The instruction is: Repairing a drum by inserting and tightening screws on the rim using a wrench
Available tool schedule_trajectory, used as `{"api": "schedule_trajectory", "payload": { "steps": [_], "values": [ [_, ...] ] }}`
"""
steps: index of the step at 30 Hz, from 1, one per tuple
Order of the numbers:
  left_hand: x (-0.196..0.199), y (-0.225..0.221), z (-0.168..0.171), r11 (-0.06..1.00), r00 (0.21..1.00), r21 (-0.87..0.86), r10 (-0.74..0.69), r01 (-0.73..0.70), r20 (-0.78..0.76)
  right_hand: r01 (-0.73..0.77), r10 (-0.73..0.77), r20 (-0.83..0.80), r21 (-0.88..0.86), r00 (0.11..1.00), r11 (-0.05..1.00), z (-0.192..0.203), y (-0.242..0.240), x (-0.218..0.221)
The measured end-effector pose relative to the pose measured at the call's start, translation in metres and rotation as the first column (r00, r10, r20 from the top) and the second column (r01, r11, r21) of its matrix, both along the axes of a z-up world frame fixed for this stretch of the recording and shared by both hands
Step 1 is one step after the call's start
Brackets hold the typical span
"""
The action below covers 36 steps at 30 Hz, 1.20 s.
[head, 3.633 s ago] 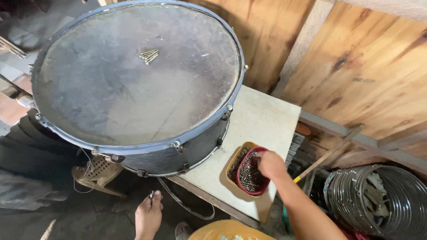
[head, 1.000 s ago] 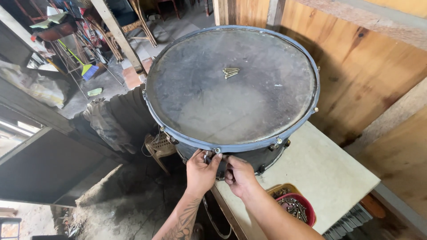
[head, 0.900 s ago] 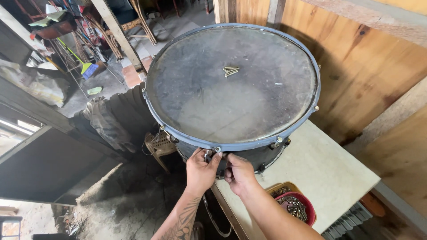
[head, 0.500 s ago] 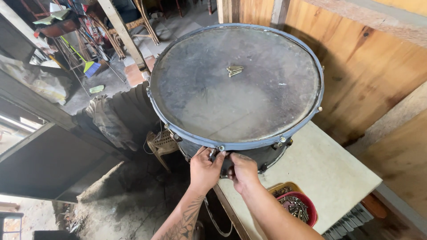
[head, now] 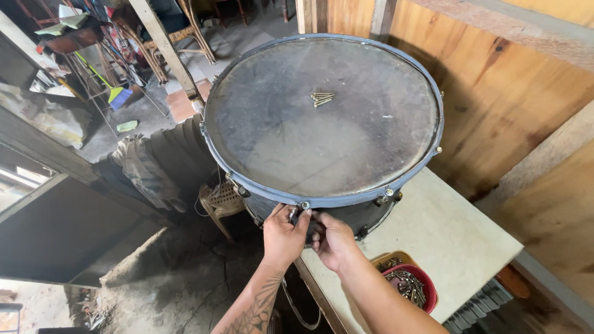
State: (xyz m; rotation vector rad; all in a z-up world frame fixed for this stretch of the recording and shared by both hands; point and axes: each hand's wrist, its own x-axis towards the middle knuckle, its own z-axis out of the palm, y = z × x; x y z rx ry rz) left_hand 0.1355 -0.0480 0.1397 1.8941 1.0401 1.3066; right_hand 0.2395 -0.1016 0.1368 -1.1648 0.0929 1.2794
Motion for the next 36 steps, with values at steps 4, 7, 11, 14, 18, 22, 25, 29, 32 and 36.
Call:
{"api": "schedule_trajectory", "payload": {
  "steps": [4,7,11,14,18,22,25,29,32,36],
  "values": [
    [0.000,0.002,-0.004,1.000,1.000,0.008,-0.006,0.006,0.009,-0.004,0.006,-0.068,0.024,0.998,1.000,-0.004,-0.006,0.000],
    [-0.001,0.000,-0.001,1.000,1.000,0.018,0.007,-0.007,-0.015,-0.021,0.028,-0.086,0.072,0.996,0.997,-0.010,-0.009,0.000],
    [-0.003,-0.002,0.007,1.000,0.989,-0.011,-0.008,0.007,-0.146,-0.021,0.052,-0.147,0.206,0.988,0.978,-0.030,-0.006,0.002],
    [-0.008,-0.003,0.003,0.984,0.987,-0.172,0.026,-0.053,-0.157,-0.012,0.046,-0.133,0.246,0.990,0.969,-0.037,-0.009,0.002],
    [-0.005,0.001,-0.010,0.822,1.000,-0.570,0.007,-0.002,0.006,-0.018,0.049,-0.118,0.256,0.992,0.967,-0.043,-0.010,0.004],
    [0.000,0.005,-0.016,0.635,0.936,-0.745,0.099,0.203,0.339,-0.026,0.036,-0.036,0.245,0.999,0.969,-0.048,-0.011,0.007],
    [0.000,0.008,-0.024,0.557,0.870,-0.757,0.115,0.343,0.479,-0.074,0.020,0.238,0.221,0.971,0.972,-0.060,-0.006,0.010],
    [0.002,0.008,-0.025,0.570,0.870,-0.747,0.108,0.342,0.481,-0.171,0.048,0.618,0.141,0.785,0.975,-0.061,-0.008,0.015],
    [0.000,0.006,-0.020,0.612,0.921,-0.749,0.086,0.253,0.381,-0.240,0.011,0.910,0.098,0.414,0.966,-0.043,-0.015,0.016],
    [-0.001,0.008,-0.024,0.680,0.970,-0.717,0.038,0.151,0.240,-0.281,0.158,0.773,0.028,0.614,0.959,-0.051,-0.011,0.017]
  ]
}}
